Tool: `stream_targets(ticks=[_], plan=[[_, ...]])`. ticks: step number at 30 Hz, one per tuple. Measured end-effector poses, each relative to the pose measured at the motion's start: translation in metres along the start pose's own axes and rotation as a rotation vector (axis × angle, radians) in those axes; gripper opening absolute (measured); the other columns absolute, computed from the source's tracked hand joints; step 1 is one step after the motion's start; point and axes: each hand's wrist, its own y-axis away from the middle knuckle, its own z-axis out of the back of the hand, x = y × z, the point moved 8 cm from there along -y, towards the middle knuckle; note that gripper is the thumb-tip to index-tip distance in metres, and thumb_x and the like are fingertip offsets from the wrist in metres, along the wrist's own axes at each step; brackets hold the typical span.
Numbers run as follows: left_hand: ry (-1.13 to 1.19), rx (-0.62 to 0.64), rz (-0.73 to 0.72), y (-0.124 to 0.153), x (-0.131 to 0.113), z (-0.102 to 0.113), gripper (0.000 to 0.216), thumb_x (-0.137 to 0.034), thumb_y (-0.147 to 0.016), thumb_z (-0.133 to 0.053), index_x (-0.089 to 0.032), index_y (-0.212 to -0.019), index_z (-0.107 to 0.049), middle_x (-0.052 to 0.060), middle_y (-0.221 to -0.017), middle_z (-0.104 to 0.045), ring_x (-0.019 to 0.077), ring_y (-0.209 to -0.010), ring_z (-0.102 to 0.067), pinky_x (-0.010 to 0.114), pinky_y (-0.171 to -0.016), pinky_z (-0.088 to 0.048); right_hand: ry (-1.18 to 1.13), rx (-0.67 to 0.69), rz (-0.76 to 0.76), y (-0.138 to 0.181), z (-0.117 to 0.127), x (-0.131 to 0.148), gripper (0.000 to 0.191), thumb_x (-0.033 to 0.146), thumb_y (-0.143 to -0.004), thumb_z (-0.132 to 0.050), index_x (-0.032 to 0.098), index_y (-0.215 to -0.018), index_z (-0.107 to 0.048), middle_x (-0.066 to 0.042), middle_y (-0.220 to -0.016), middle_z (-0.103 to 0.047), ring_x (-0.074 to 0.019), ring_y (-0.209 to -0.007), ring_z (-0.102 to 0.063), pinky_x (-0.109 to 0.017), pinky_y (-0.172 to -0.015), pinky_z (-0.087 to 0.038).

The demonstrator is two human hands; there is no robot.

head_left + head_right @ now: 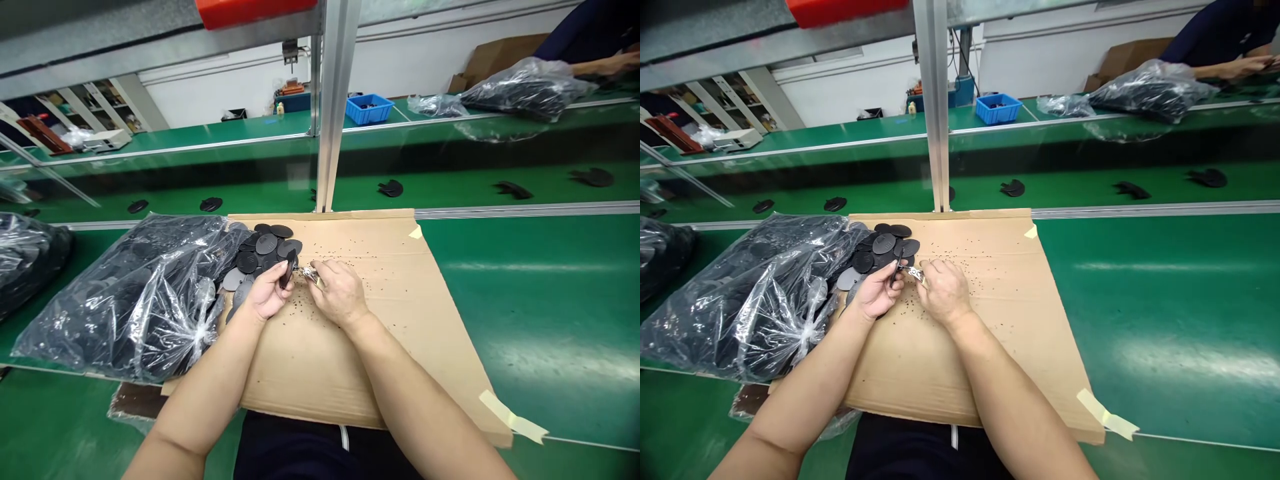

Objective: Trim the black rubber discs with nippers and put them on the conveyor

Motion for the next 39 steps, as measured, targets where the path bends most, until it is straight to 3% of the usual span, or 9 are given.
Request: stream_targets(ticks=[13, 18, 21, 25, 29, 33, 39], plan=[[-0.114, 0.042, -0.147, -0.001, -0.008, 0.002, 0.031, -0.027, -0.069, -0.078, -0.015, -0.085, -0.055, -0.003, -0.064, -0.055, 0.0055, -0.047, -0.051, 0.012, -0.036, -0.031, 0.077, 0.073, -0.025, -0.001, -0.005, -0.004, 0.019, 0.01, -0.074, -0.053, 0.02, -0.084, -0.066, -0.007, -0.076, -0.066, -0.0216, -0.073, -0.056, -0.033, -0.071, -0.044], [-0.118, 0.037, -0.191, -0.001, -0.013, 0.0, 0.038, -0.026, -0.065, -0.082, -0.016, -0.089, -0.055, -0.004, -0.068, -0.055, 0.0042, -0.047, -0.049, 0.012, -0.036, -0.031, -0.113, 0.101, -0.09, 0.001, -0.011, -0.01, 0.018, 0.016, -0.082, -0.052, 0.02, -0.091, -0.067, -0.005, -0.082, -0.068, -0.0206, -0.077, -0.06, -0.032, -0.072, -0.047], [-0.065, 0.013, -0.201, -0.001, -0.016, 0.003, 0.034, -0.023, -0.068, -0.08, -0.016, -0.086, -0.053, -0.005, -0.067, -0.053, 0.0035, -0.047, -0.048, 0.011, -0.036, -0.03, -0.198, 0.013, -0.089, -0.001, -0.004, -0.008, 0.02, 0.021, -0.084, -0.054, 0.018, -0.099, -0.067, -0.008, -0.09, -0.069, -0.0231, -0.085, -0.061, -0.037, -0.081, -0.048], [0.02, 0.009, -0.077, 0.0, -0.005, 0.002, 0.02, -0.02, -0.077, -0.072, -0.014, -0.085, -0.054, -0.003, -0.065, -0.052, 0.0036, -0.048, -0.048, 0.01, -0.037, -0.034, -0.463, -0.129, -0.181, 0.001, 0.004, -0.012, 0.018, 0.029, -0.085, -0.059, 0.018, -0.098, -0.066, -0.007, -0.089, -0.068, -0.0213, -0.083, -0.062, -0.036, -0.081, -0.05], [0.078, 0.034, 0.111, 0.005, 0.016, -0.007, 0.011, -0.022, -0.088, -0.061, -0.012, -0.086, -0.057, 0.0, -0.065, -0.053, 0.003, -0.047, -0.048, 0.01, -0.038, -0.035, -0.727, -0.107, -0.146, 0.002, 0.0, -0.008, 0.015, 0.027, -0.088, -0.055, 0.021, -0.097, -0.065, -0.005, -0.092, -0.068, -0.0176, -0.082, -0.064, -0.032, -0.077, -0.052], [0.112, 0.018, 0.179, 0.009, 0.026, -0.01, 0.017, -0.026, -0.09, -0.058, -0.011, -0.081, -0.057, -0.001, -0.063, -0.05, 0.0015, -0.044, -0.045, 0.008, -0.035, -0.031, -0.746, -0.091, -0.023, 0.001, 0.006, 0.0, 0.016, 0.023, -0.088, -0.054, 0.021, -0.099, -0.065, -0.006, -0.093, -0.069, -0.0177, -0.083, -0.064, -0.032, -0.078, -0.052], [0.069, 0.058, 0.168, 0.01, 0.028, -0.009, 0.026, -0.033, -0.078, -0.074, -0.012, -0.078, -0.058, -0.001, -0.065, -0.052, 0.0007, -0.043, -0.042, 0.008, -0.034, -0.029, -0.656, -0.075, 0.099, 0.0, 0.012, 0.011, 0.018, 0.025, -0.09, -0.051, 0.022, -0.102, -0.065, -0.006, -0.089, -0.069, -0.0185, -0.082, -0.064, -0.034, -0.078, -0.053]])
